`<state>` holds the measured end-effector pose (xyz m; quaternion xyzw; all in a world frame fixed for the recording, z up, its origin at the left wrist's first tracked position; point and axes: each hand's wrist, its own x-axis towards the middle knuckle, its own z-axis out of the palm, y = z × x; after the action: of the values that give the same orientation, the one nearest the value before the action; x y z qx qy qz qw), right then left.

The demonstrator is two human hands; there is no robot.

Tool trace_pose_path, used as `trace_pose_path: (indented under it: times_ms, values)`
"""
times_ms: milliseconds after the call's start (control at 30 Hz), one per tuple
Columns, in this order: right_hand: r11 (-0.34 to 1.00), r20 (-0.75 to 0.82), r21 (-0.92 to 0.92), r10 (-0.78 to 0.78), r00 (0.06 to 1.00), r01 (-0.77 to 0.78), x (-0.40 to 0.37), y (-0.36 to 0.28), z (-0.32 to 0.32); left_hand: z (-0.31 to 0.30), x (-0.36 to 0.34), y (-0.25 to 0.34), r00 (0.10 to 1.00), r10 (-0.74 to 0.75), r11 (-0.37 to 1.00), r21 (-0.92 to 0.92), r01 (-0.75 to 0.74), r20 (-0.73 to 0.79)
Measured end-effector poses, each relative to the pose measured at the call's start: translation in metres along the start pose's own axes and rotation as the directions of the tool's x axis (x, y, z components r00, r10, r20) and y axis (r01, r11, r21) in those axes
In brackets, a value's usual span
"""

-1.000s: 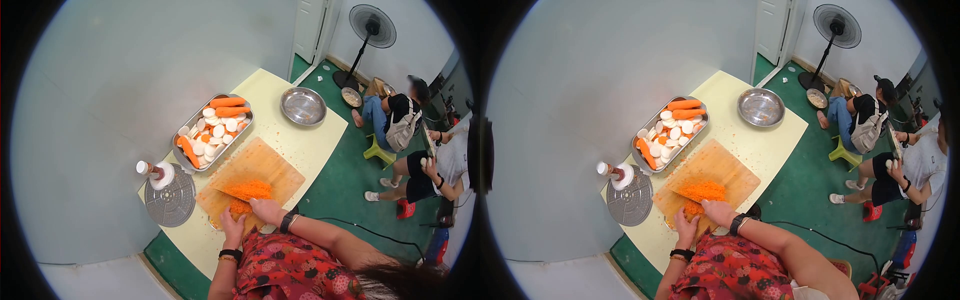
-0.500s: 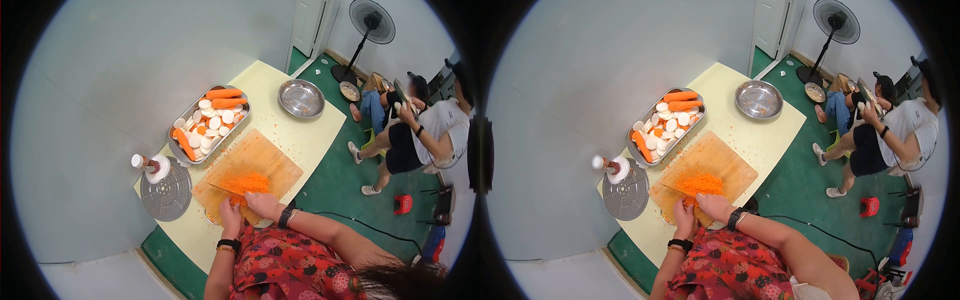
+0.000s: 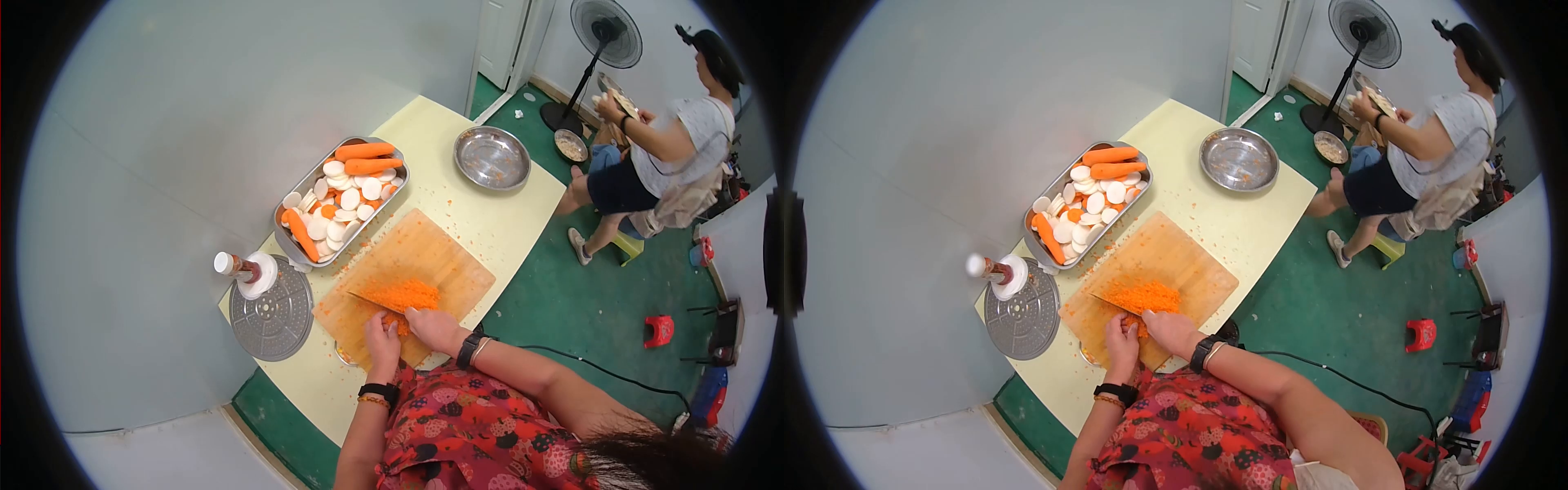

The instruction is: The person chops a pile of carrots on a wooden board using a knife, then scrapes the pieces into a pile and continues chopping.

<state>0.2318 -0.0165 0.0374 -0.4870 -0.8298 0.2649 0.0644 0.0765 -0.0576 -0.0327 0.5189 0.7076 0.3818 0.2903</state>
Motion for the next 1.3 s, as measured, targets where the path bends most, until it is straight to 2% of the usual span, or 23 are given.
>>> trace_pose_path:
  times_ms: [100,200,400,533,700,833,933,1033,1133,1233,1300]
  values:
    - [0.998,-0.108,0.024,-0.060,0.992,0.063,0.002,-0.002,0.005,0.002,0.001,-0.001,0.999,-0.013,1.000,-0.029,0.012,-0.036]
    - [1.000,0.014,-0.028,0.003,1.000,-0.002,0.002,-0.002,0.009,-0.006,-0.003,0.001,0.996,-0.059,0.997,-0.061,0.055,-0.060]
    - [0.998,-0.028,0.045,-0.044,0.999,0.045,0.000,-0.009,-0.003,-0.015,-0.013,-0.014,0.997,-0.060,0.998,-0.028,0.058,-0.048]
    - [0.998,0.006,0.012,-0.059,0.998,0.059,0.003,-0.003,0.014,-0.015,-0.014,-0.013,0.999,-0.044,0.998,0.037,0.045,-0.026]
    - [0.996,-0.005,0.002,-0.085,0.996,0.085,0.000,-0.014,-0.003,-0.018,-0.018,-0.016,0.993,-0.105,0.994,-0.033,0.103,-0.049]
    - [0.998,0.057,0.012,-0.069,0.996,0.068,0.003,-0.011,0.005,-0.022,-0.020,-0.014,0.993,-0.102,0.995,0.010,0.103,-0.062]
    - [0.998,0.118,0.053,-0.051,0.992,0.045,0.002,-0.010,0.003,-0.025,-0.021,-0.014,0.982,-0.177,0.984,-0.003,0.178,-0.060]
    - [0.997,0.093,0.019,-0.082,0.992,0.081,0.001,-0.015,-0.002,-0.026,-0.022,-0.025,0.985,-0.105,0.994,0.021,0.109,-0.139]
    - [0.994,0.058,0.028,-0.104,0.993,0.103,0.002,-0.010,0.010,-0.027,-0.020,-0.027,0.980,-0.125,0.992,-0.024,0.123,-0.154]
    - [0.996,0.092,0.062,-0.073,0.993,0.067,0.001,-0.011,0.005,-0.032,-0.014,-0.038,0.941,-0.338,0.902,-0.288,0.322,-0.007]
    - [0.997,0.107,0.048,-0.061,0.992,0.056,-0.001,-0.015,-0.003,-0.040,-0.012,-0.036,0.864,-0.500,0.759,-0.453,0.468,0.054]
